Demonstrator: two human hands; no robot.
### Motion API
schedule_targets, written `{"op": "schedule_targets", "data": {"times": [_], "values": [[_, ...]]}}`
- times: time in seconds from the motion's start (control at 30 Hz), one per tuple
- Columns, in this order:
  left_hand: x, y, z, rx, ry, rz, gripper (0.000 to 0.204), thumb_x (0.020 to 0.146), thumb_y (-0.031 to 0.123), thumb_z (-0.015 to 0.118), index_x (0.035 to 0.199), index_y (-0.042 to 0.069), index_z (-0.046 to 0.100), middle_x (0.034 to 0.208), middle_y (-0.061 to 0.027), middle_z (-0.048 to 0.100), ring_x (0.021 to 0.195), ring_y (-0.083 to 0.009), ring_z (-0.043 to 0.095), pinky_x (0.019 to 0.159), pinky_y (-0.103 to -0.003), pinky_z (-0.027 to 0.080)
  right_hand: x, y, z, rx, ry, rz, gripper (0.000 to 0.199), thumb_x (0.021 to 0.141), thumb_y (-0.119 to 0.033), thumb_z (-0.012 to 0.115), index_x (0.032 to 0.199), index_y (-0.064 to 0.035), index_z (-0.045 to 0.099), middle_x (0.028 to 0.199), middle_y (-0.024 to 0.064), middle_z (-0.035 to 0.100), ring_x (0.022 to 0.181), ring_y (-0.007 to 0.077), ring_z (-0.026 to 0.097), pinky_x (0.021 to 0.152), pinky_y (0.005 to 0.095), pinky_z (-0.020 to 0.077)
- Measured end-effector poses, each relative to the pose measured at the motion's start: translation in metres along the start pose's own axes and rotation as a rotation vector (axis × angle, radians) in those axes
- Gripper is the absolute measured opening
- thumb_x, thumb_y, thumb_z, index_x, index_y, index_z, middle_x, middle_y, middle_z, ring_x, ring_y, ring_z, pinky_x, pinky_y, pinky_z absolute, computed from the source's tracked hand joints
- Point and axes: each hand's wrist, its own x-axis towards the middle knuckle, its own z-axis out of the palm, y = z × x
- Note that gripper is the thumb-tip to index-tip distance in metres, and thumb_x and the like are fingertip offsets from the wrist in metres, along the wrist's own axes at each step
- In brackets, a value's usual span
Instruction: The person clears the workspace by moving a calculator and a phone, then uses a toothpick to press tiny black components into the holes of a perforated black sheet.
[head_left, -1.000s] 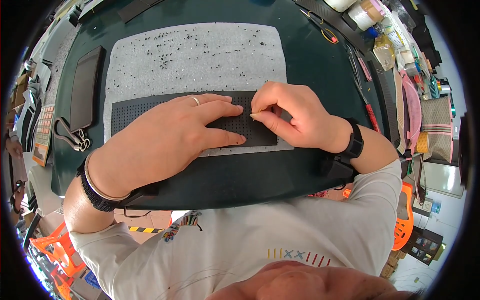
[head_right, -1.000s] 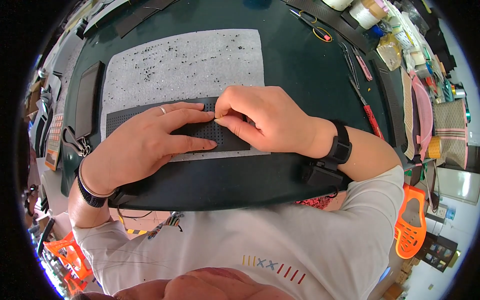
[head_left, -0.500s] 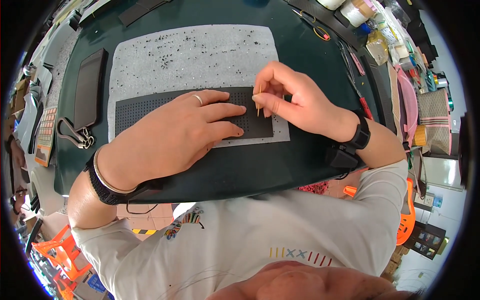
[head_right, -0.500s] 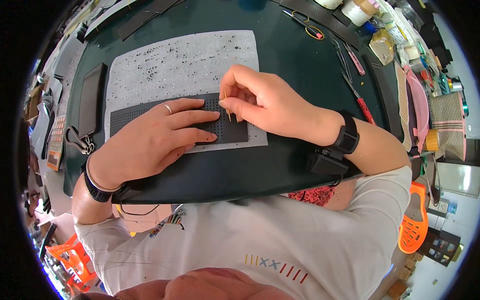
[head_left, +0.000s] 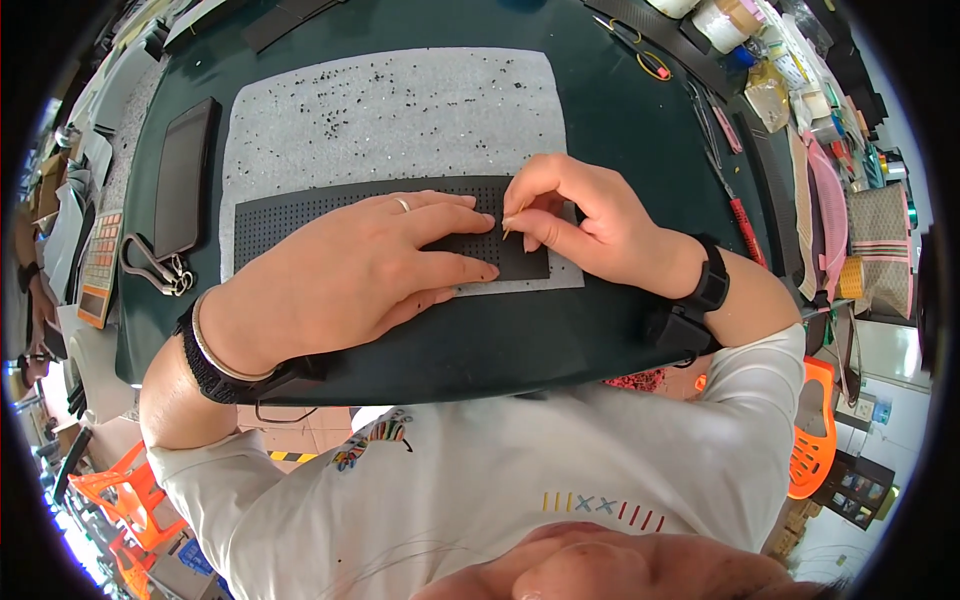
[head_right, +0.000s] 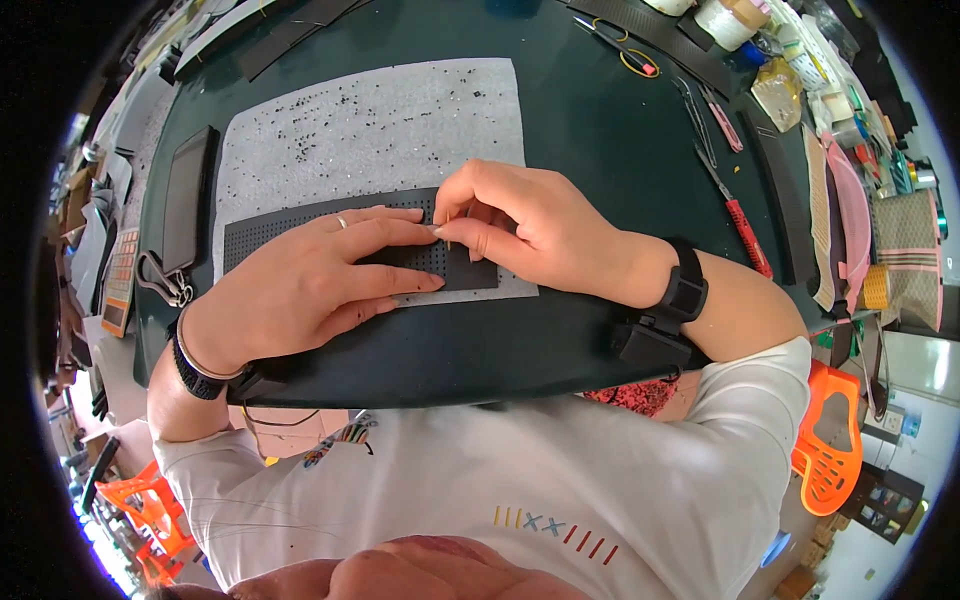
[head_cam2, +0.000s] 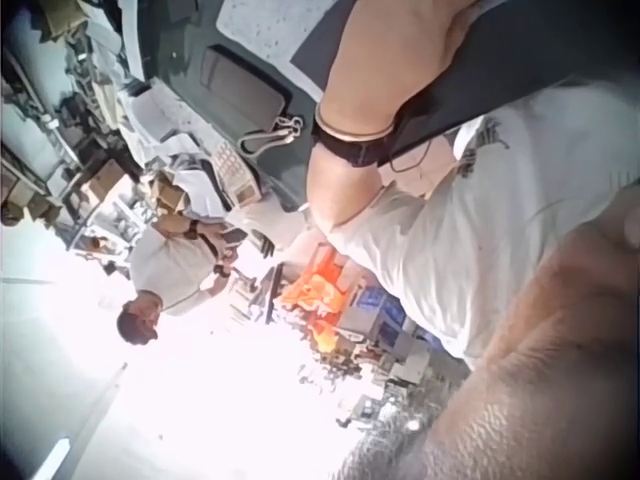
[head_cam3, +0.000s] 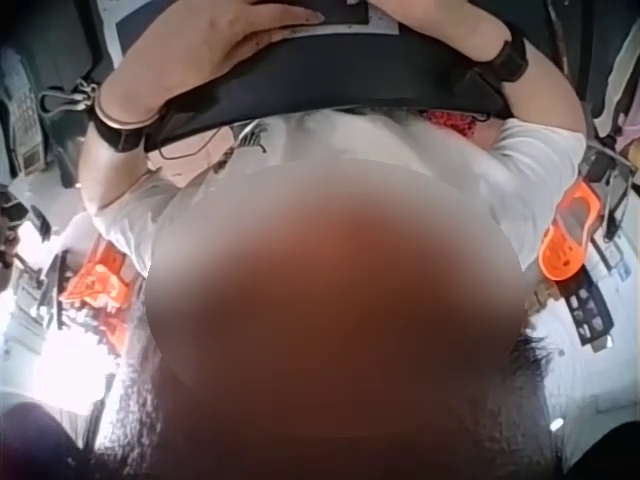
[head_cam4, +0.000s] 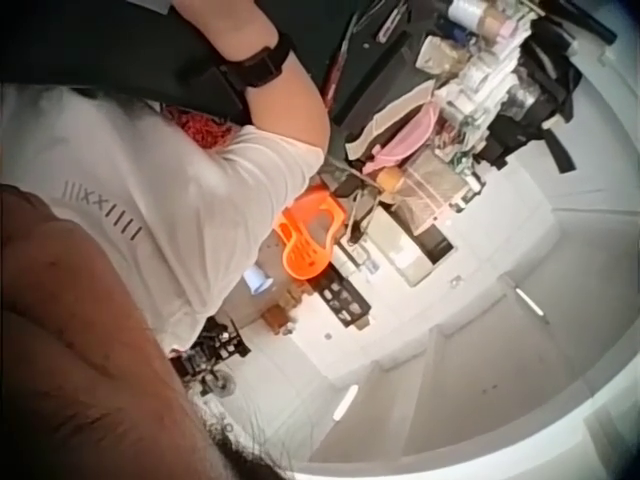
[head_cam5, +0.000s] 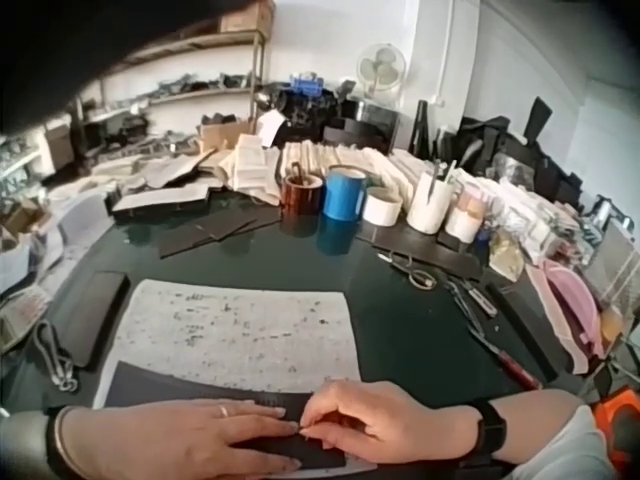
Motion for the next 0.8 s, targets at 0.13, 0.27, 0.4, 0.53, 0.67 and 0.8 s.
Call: {"op": "schedule_targets", "data": {"times": [0.13,0.27,0.4,0.53,0.67,0.8], "values": [[0.0022,0.0011,-0.0024,-0.010,-0.015,-0.007,0.037,0.091,0.009,0.072,0.128,0.012,0.069,0.142,-0.0129,0.056,0.130,-0.0372,0.056,0.108,-0.046,0.049,0.0008,0.0001,-0.0004,-0.044,-0.001,-0.033,0.012,0.099,0.004,0.064,0.108,-0.0019,0.058,0.100,0.0083,0.066,0.073,0.0140,0.068,0.064,0.0263,0.0543],[0.0014,0.0003,-0.0012,-0.008,-0.006,-0.012,0.037,0.091,0.009,0.072,0.127,0.013,0.069,0.142,-0.0125,0.056,0.130,-0.0369,0.056,0.108,-0.045,0.049,0.0004,-0.0014,0.0001,-0.097,-0.005,-0.052,0.012,0.098,0.004,0.065,0.107,-0.0021,0.059,0.099,0.0080,0.066,0.073,0.0141,0.068,0.064,0.0259,0.0542],[0.0004,0.0003,-0.0008,0.002,-0.005,-0.019,0.037,0.090,0.009,0.073,0.127,0.013,0.070,0.142,-0.0123,0.056,0.130,-0.0370,0.056,0.108,-0.045,0.049,-0.0002,-0.0016,0.0017,-0.083,0.024,-0.034,0.013,0.097,0.005,0.066,0.106,-0.0028,0.060,0.097,0.0075,0.066,0.072,0.0140,0.068,0.064,0.0258,0.0539],[0.0007,0.0008,-0.0006,-0.007,0.000,-0.017,0.038,0.090,0.009,0.073,0.127,0.014,0.070,0.142,-0.0123,0.056,0.130,-0.0373,0.056,0.108,-0.045,0.049,0.0015,0.0001,0.0015,-0.121,0.034,-0.086,0.014,0.096,0.005,0.067,0.106,-0.0035,0.060,0.097,0.0072,0.067,0.073,0.0141,0.068,0.063,0.0258,0.0534],[0.0002,0.0005,-0.0005,-0.003,0.004,-0.012,0.039,0.089,0.008,0.073,0.128,0.014,0.070,0.142,-0.0124,0.056,0.131,-0.0375,0.056,0.108,-0.046,0.049,0.0011,-0.0007,0.0011,-0.168,0.017,-0.127,0.016,0.095,0.005,0.069,0.105,-0.0043,0.060,0.097,0.0070,0.068,0.074,0.0157,0.068,0.063,0.0266,0.0524],[0.0010,0.0013,-0.0021,-0.011,0.000,-0.014,0.039,0.089,0.007,0.073,0.128,0.013,0.069,0.142,-0.0128,0.056,0.131,-0.0373,0.055,0.108,-0.046,0.048,-0.0001,-0.0022,0.0009,-0.119,0.007,-0.065,0.017,0.094,0.004,0.070,0.105,-0.0050,0.061,0.097,0.0068,0.069,0.076,0.0174,0.068,0.062,0.0275,0.0516]]}}
